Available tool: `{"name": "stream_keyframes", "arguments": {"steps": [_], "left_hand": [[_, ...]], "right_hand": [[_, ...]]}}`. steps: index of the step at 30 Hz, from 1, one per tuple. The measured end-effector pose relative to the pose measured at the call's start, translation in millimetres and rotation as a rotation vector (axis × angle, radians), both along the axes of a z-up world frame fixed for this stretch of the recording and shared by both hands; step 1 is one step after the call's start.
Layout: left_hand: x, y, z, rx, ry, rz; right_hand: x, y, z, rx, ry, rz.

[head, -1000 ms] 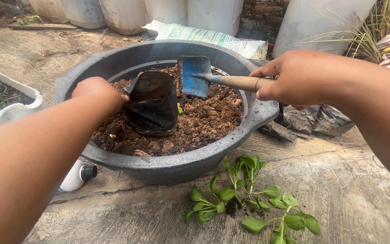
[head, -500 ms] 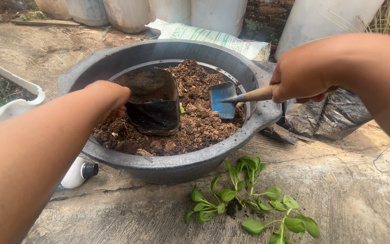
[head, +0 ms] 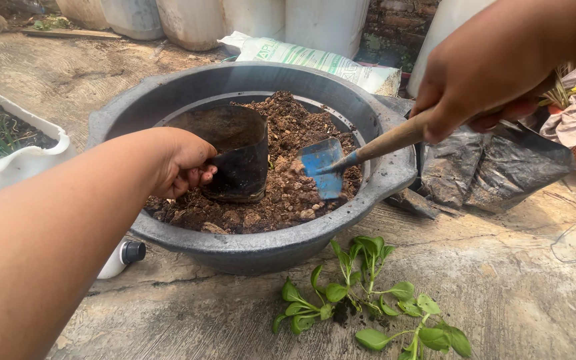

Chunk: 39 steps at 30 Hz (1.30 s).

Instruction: The person fills a black seedling bag with soil from a large basin using a small hand trowel and then transplants several green seedlings into the bag, firming the soil around them by hand.

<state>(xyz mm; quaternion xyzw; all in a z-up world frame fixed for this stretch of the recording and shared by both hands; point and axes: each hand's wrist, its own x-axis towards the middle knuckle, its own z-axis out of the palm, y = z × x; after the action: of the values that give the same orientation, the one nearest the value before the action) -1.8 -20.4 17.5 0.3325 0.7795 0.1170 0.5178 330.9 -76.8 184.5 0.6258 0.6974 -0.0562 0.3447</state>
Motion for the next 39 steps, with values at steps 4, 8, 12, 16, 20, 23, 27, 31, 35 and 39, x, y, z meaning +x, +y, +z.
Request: {"name": "stream_keyframes", "arguments": {"steps": [4, 8, 12, 16, 20, 23, 27, 31, 35, 39], "left_hand": [[-4, 4, -1, 0.052, 0.035, 0.019], [-9, 13, -6, 0.107, 0.047, 0.011], [-5, 14, -3, 0.101, 0.064, 0.027], [0, 10, -1, 0.106, 0.095, 0.021], [-1, 4, -1, 0.081, 0.092, 0.046], [1, 4, -4, 0.086, 0.099, 0.058], [0, 4, -10, 0.089, 0.111, 0.074], [3, 0, -8, 0.114, 0.146, 0.117], [13, -15, 9, 0.164, 0.017, 0.292], [17, -15, 20, 0.274, -0.204, 0.288]], "right_hand": [[5, -3, -3, 0.012, 0.021, -0.072], [11, 8, -16, -0.077, 0.096, -0.076], [4, 11, -31, -0.065, 0.174, -0.137], [-22, 9, -60, -0.097, 0.315, -0.182], [-38, 3, -70, -0.056, 0.391, -0.271], [-36, 0, -72, -0.034, 0.315, -0.201], [-32, -6, -79, 0.031, 0.192, -0.106], [-37, -18, -92, 0.209, 0.010, 0.117], [-19, -22, -70, 0.049, 0.053, 0.092], [-6, -26, -48, 0.015, 0.152, 0.061]]}}
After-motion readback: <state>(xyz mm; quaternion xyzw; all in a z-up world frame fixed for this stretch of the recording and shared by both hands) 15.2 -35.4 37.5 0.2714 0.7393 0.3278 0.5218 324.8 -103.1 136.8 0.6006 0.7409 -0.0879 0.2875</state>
